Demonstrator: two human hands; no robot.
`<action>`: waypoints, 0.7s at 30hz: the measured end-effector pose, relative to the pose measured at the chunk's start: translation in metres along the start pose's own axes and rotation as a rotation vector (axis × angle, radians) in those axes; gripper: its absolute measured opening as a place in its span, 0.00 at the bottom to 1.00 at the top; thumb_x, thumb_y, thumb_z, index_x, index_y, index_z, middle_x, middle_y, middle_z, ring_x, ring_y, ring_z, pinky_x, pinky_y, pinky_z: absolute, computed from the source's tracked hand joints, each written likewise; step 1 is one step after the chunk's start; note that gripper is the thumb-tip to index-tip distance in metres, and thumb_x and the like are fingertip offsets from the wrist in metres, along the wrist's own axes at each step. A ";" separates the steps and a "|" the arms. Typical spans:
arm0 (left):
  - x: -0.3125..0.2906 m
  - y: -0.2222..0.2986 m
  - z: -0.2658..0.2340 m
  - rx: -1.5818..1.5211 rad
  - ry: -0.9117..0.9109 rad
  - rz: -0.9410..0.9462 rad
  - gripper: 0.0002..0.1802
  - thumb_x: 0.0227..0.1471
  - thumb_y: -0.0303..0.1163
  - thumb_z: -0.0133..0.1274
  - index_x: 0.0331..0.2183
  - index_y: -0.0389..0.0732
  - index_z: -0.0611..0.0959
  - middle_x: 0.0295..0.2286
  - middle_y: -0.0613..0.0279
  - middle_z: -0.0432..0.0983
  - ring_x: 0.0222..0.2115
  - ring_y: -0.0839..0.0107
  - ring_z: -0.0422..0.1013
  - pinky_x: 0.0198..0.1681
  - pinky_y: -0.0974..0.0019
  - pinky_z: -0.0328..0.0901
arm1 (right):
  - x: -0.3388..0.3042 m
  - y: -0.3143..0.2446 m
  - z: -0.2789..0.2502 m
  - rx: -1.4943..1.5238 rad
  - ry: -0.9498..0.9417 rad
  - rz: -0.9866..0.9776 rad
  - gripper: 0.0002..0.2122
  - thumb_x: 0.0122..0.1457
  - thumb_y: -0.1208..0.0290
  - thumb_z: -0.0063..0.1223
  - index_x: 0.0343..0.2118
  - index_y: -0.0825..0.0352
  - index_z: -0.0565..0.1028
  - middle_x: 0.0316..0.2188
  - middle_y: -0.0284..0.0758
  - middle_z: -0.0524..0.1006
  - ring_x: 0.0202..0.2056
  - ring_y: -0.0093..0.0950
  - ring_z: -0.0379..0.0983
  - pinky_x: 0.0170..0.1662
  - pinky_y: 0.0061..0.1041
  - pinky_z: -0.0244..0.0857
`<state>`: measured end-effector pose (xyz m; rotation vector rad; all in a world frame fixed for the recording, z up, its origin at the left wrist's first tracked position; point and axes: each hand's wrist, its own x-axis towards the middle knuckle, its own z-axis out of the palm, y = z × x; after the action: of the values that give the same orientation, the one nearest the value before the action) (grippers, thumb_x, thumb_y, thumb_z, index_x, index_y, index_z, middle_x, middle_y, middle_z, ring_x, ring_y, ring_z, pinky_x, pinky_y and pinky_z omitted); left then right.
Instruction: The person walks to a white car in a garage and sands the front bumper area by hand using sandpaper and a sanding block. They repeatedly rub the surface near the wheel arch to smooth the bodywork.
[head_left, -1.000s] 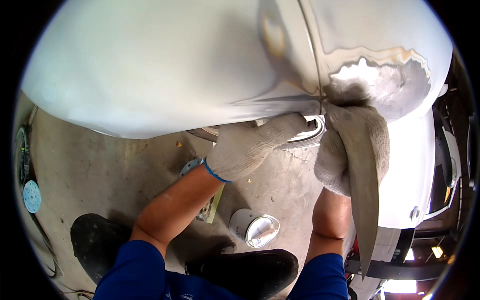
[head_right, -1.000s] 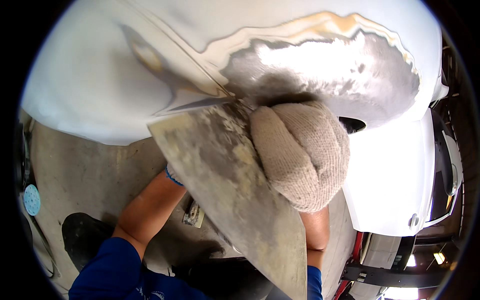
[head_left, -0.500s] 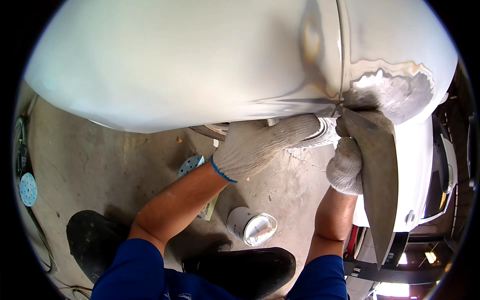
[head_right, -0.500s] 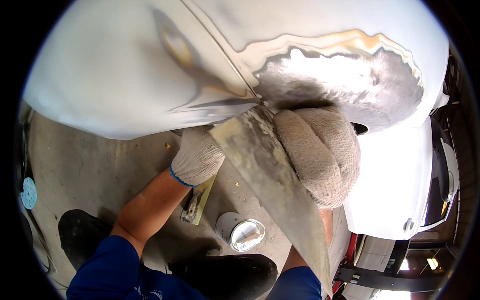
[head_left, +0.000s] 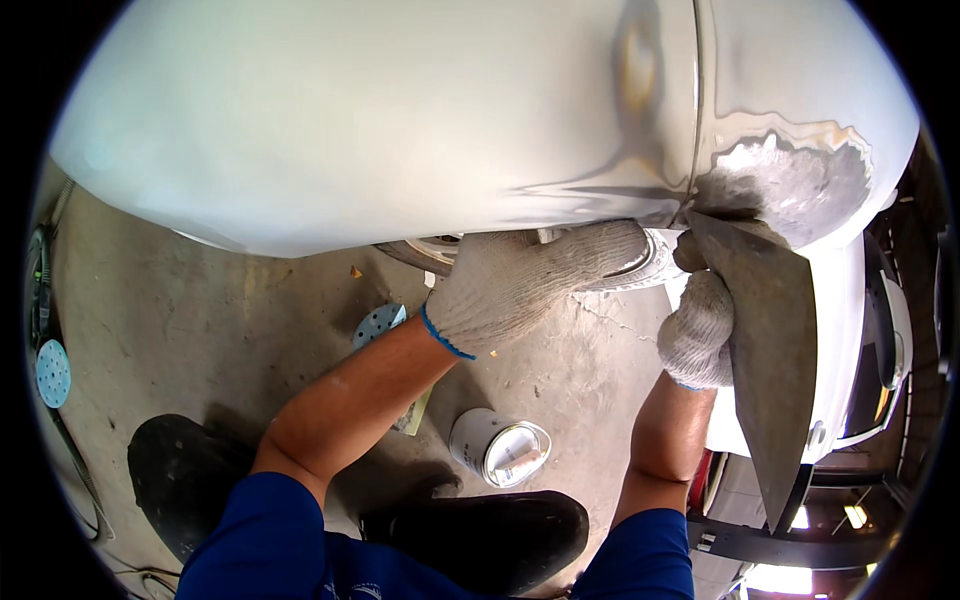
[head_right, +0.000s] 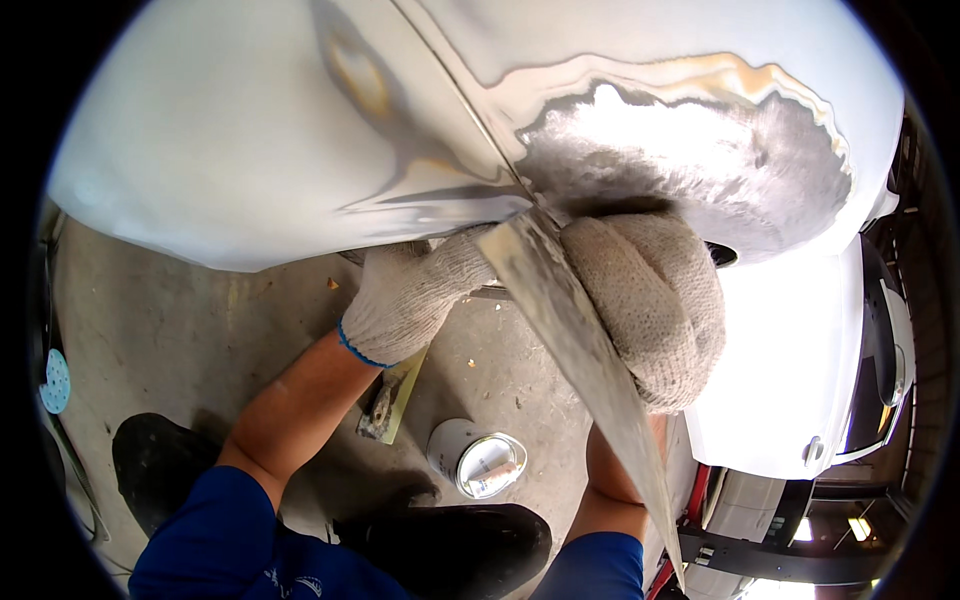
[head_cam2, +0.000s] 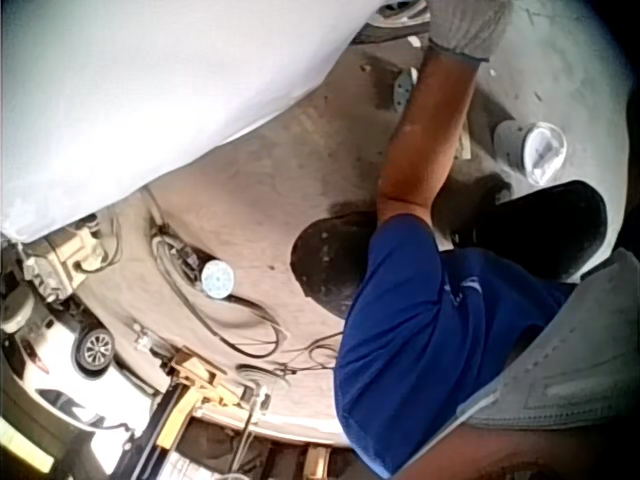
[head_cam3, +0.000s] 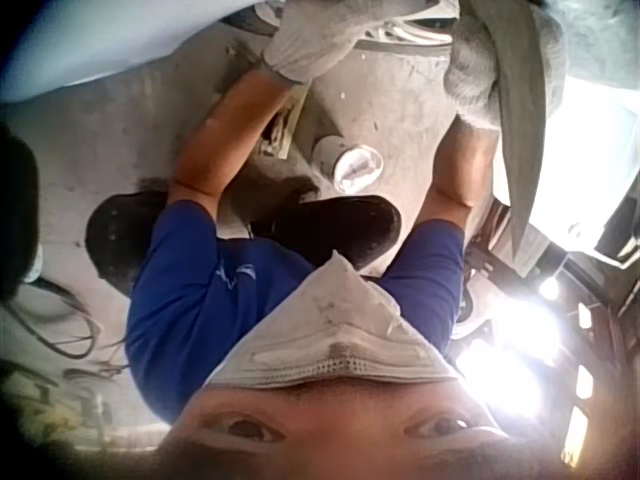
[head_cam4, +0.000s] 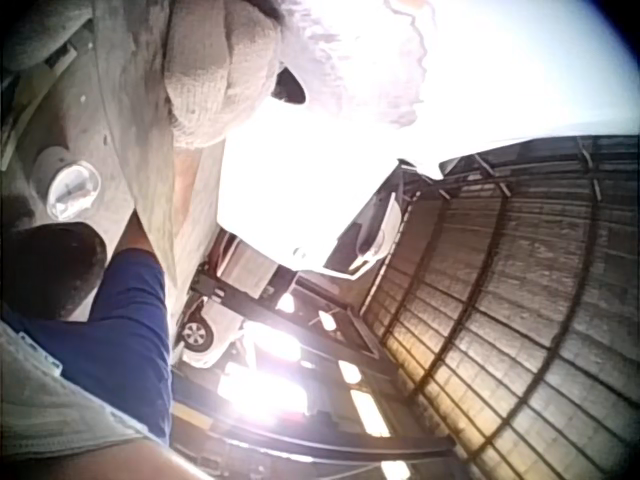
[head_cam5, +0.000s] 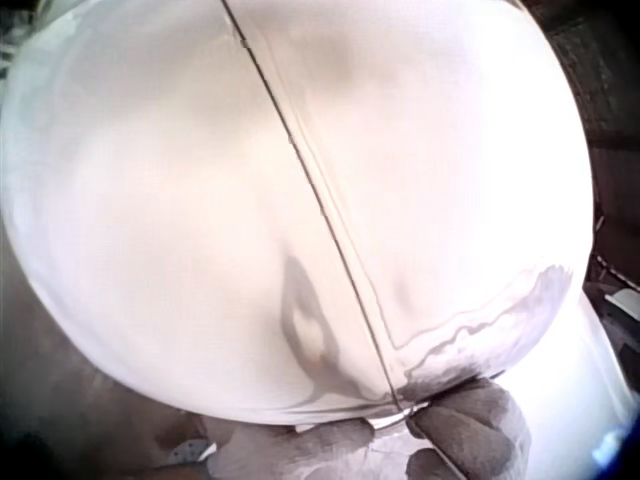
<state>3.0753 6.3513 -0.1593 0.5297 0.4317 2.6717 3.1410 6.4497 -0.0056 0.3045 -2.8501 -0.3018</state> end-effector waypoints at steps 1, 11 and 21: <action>0.000 -0.001 -0.001 -0.033 -0.012 0.003 0.17 0.45 0.24 0.64 0.39 0.30 0.80 0.33 0.57 0.79 0.32 0.74 0.76 0.33 0.74 0.74 | 0.000 0.010 -0.001 0.008 -0.024 -0.017 0.14 0.50 0.66 0.54 0.37 0.70 0.78 0.24 0.37 0.77 0.28 0.28 0.76 0.34 0.22 0.69; 0.001 0.002 -0.004 0.042 -0.092 -0.033 0.17 0.47 0.26 0.62 0.41 0.31 0.80 0.34 0.57 0.79 0.33 0.74 0.77 0.35 0.74 0.75 | -0.008 0.043 0.026 0.445 0.165 -0.225 0.18 0.54 0.58 0.56 0.34 0.74 0.77 0.22 0.34 0.73 0.25 0.26 0.70 0.33 0.22 0.65; 0.000 -0.002 -0.004 0.039 -0.084 -0.047 0.17 0.48 0.27 0.62 0.41 0.31 0.80 0.34 0.56 0.80 0.34 0.74 0.77 0.35 0.74 0.74 | -0.028 0.049 0.036 0.570 0.253 0.218 0.30 0.51 0.42 0.56 0.27 0.75 0.75 0.18 0.31 0.70 0.23 0.24 0.66 0.31 0.23 0.63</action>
<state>3.0743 6.3520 -0.1633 0.6333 0.4661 2.5900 3.1488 6.5097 -0.0351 0.1188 -2.6237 0.5605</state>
